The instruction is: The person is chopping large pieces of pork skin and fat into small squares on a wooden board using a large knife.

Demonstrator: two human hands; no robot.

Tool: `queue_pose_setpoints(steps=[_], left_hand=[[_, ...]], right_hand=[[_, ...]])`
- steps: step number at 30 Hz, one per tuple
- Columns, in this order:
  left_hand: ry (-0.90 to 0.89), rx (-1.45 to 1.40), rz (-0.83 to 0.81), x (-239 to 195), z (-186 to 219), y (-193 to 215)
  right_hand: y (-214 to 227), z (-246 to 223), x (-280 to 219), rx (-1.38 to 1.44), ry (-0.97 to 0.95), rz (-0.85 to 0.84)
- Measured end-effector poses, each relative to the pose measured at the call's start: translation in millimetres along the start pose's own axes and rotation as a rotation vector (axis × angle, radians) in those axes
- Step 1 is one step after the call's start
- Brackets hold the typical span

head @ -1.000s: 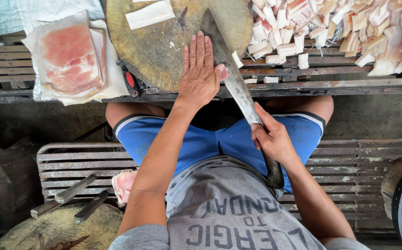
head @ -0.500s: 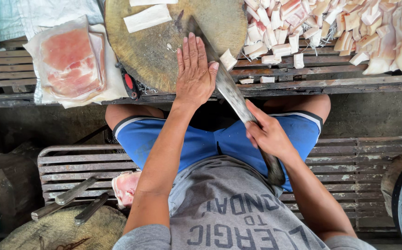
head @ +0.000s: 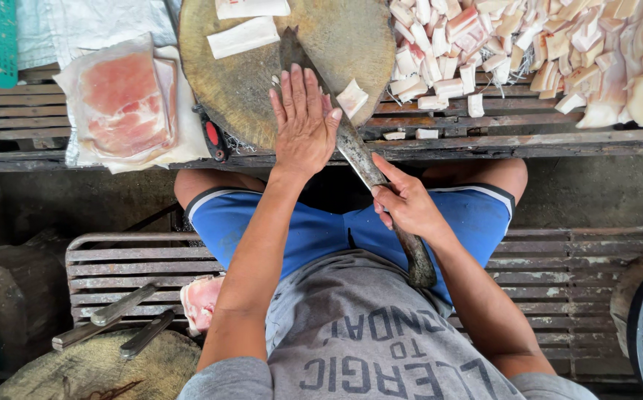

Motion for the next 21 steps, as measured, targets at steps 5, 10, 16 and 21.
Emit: queue_pose_setpoints(steps=[5,10,16,21], left_hand=[[-0.213,-0.18,-0.051,-8,-12,49],[-0.467,0.116,-0.092,-15,-14,82],[-0.502,0.065,-0.077,-18,-24,86],[-0.454,0.126,-0.06,-35,-43,79]], right_hand=[[-3,-1,-3,-0.107,0.03,0.054],[-16,-11,1,-0.302,0.083,0.063],[-34,-20,5,-0.573,0.314,0.168],[-53,-24,16,-0.795,0.559,0.182]])
Point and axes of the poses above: each hand's wrist, its own x-axis towards the middle knuckle, its own y-axis out of the back of the hand, z = x × y, the point moved 4 cm from there along x, towards the middle knuckle, and after that the axes turned 4 degrees about -x, right-handed, at the moved point
